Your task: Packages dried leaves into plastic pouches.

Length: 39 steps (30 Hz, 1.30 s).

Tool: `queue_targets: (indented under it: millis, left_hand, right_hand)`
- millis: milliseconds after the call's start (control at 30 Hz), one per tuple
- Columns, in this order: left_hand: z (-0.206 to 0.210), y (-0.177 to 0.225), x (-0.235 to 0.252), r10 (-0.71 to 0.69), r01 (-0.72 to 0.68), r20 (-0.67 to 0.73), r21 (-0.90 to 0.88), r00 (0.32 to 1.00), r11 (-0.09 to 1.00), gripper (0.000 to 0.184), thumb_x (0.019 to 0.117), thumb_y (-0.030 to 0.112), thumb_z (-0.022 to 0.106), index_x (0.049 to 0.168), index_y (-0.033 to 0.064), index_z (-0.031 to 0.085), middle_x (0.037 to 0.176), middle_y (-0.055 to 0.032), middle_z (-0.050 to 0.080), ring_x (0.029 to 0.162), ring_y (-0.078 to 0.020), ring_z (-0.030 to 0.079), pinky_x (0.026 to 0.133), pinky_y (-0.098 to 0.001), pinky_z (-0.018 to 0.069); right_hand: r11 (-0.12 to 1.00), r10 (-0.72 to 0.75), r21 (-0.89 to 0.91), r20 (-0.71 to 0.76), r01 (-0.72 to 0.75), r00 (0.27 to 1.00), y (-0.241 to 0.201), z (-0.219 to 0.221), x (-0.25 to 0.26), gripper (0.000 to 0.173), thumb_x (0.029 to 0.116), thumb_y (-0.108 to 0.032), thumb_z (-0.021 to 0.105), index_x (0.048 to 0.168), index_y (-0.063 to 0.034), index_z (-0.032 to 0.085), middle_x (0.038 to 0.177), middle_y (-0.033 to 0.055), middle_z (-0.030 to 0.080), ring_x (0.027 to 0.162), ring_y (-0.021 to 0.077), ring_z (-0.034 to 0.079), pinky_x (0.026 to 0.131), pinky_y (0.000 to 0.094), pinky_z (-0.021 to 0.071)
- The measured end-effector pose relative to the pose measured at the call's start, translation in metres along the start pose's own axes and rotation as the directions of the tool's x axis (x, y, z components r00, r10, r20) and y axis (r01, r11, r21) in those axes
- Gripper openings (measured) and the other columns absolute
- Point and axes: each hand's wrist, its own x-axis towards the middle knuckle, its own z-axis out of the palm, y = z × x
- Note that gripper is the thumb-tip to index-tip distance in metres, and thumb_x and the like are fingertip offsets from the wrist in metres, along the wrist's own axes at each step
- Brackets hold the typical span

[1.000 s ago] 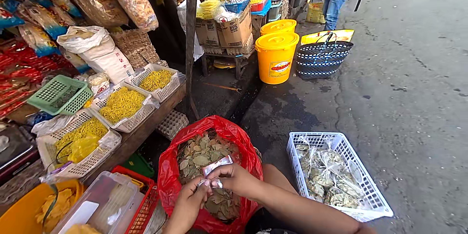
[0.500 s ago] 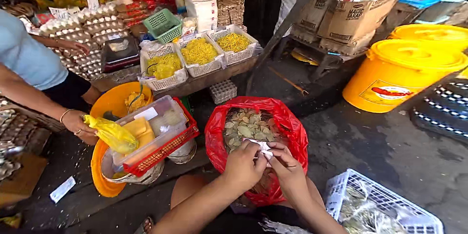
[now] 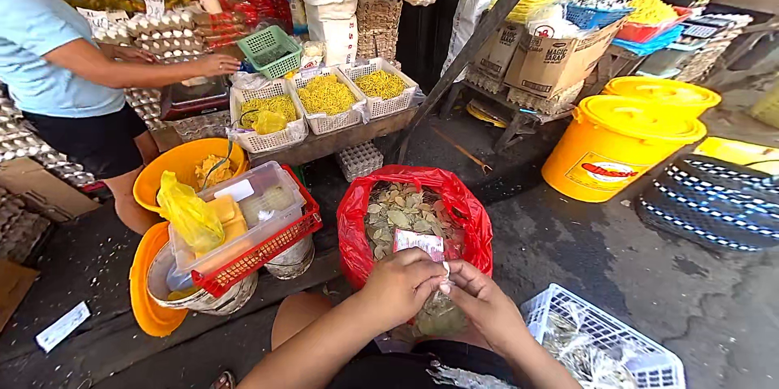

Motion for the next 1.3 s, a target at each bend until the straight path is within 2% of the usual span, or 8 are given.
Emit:
queue_targets:
  millis: [367, 467, 700, 833, 900, 1067, 1200, 1300]
  left_hand:
    - [-0.023, 0.007, -0.019, 0.004, -0.006, 0.118, 0.019, 0.993, 1.0, 0.015, 0.0995, 0.01, 0.062, 0.103, 0.0031, 0.075, 0.098, -0.0117, 0.07, 0.089, -0.017, 0.069, 0.083, -0.0291, 0.058]
    - [-0.017, 0.009, -0.02, -0.037, 0.038, 0.05, -0.003, 0.998, 0.999, 0.014, 0.098, 0.01, 0.064, 0.098, 0.0025, 0.076, 0.092, -0.011, 0.07, 0.085, -0.0161, 0.068, 0.081, -0.0278, 0.0569]
    - [-0.039, -0.019, 0.0, -0.322, 0.313, -0.098, -0.1, 0.942, 0.945, 0.016, 0.099, 0.014, 0.066, 0.101, 0.0021, 0.077, 0.099, -0.0045, 0.073, 0.094, -0.0036, 0.068, 0.087, -0.0222, 0.0565]
    - [-0.045, -0.039, -0.002, -0.413, 0.401, -0.218, -0.099, 0.884, 0.911, 0.024, 0.1022, 0.019, 0.059, 0.118, 0.0027, 0.069, 0.099, -0.0011, 0.069, 0.083, -0.0042, 0.066, 0.076, -0.0245, 0.0579]
    - [-0.043, -0.052, -0.004, -0.442, 0.427, -0.208, -0.116, 0.872, 0.897, 0.028, 0.1037, 0.02, 0.056, 0.121, 0.0008, 0.066, 0.098, 0.0005, 0.069, 0.082, -0.0023, 0.065, 0.075, -0.0227, 0.0579]
    - [-0.015, -0.082, -0.004, -0.47, 0.47, 0.01, -0.017, 0.883, 0.882, 0.04, 0.1052, 0.029, 0.051, 0.127, -0.0021, 0.063, 0.103, -0.0056, 0.067, 0.086, -0.0037, 0.064, 0.076, -0.0208, 0.0559]
    - [0.032, -0.09, 0.011, -0.398, 0.361, 0.306, 0.173, 0.865, 0.917, 0.04, 0.1032, 0.031, 0.054, 0.126, 0.0004, 0.067, 0.115, -0.0176, 0.067, 0.094, -0.0175, 0.066, 0.08, -0.0308, 0.0565]
    - [0.066, -0.106, 0.012, -0.386, 0.262, 0.513, 0.299, 0.767, 0.918, 0.039, 0.1005, 0.023, 0.061, 0.133, 0.0015, 0.065, 0.135, -0.0259, 0.06, 0.124, -0.0441, 0.059, 0.102, -0.0606, 0.0478]
  right_hand:
    - [0.815, -0.286, -0.476, 0.166, 0.331, 0.944, 0.004, 0.019, 0.006, 0.044, 0.0958, -0.005, 0.058, 0.139, 0.001, 0.056, 0.096, 0.0023, 0.074, 0.083, 0.0031, 0.069, 0.079, 0.022, 0.0577]
    - [0.594, -0.402, -0.677, 0.217, 0.434, 0.889, 0.022, 0.015, 0.0, 0.021, 0.0979, -0.014, 0.055, 0.101, -0.003, 0.073, 0.089, 0.0098, 0.074, 0.082, 0.0165, 0.072, 0.075, 0.0342, 0.0601]
    - [0.627, -0.297, -0.7, 0.19, 0.341, 0.936, 0.033, -0.026, -0.008, 0.034, 0.1031, -0.031, 0.056, 0.087, -0.0035, 0.069, 0.071, 0.0077, 0.066, 0.063, 0.0124, 0.063, 0.06, 0.0272, 0.0531]
    - [0.762, -0.188, -0.646, -0.162, 0.04, 0.969, 0.028, -0.076, -0.001, 0.035, 0.1066, -0.029, 0.051, 0.102, -0.001, 0.072, 0.081, 0.0066, 0.069, 0.071, 0.0071, 0.063, 0.067, 0.029, 0.0544]
    - [0.777, -0.145, -0.612, -0.397, -0.144, 0.906, 0.02, -0.112, 0.0, 0.035, 0.1087, -0.023, 0.044, 0.115, 0.0019, 0.069, 0.091, 0.0098, 0.068, 0.079, 0.0084, 0.063, 0.076, 0.0301, 0.0549]
    - [0.549, -0.012, -0.495, -0.811, -0.674, 0.586, 0.028, -0.227, -0.025, 0.051, 0.112, -0.036, 0.037, 0.14, 0.0009, 0.057, 0.12, 0.0356, 0.065, 0.112, 0.055, 0.062, 0.094, 0.0738, 0.0442]
    - [0.479, -0.13, -0.281, -0.96, -0.831, 0.249, 0.032, -0.279, -0.085, 0.06, 0.109, -0.038, 0.043, 0.154, 0.0014, 0.04, 0.145, 0.0354, 0.048, 0.131, 0.0515, 0.051, 0.108, 0.0649, 0.0411]
    - [0.553, -0.115, -0.267, -0.963, -0.789, 0.245, 0.032, -0.26, -0.089, 0.054, 0.1093, -0.03, 0.046, 0.152, 0.0019, 0.042, 0.147, 0.0336, 0.047, 0.129, 0.0465, 0.055, 0.107, 0.0569, 0.0467]
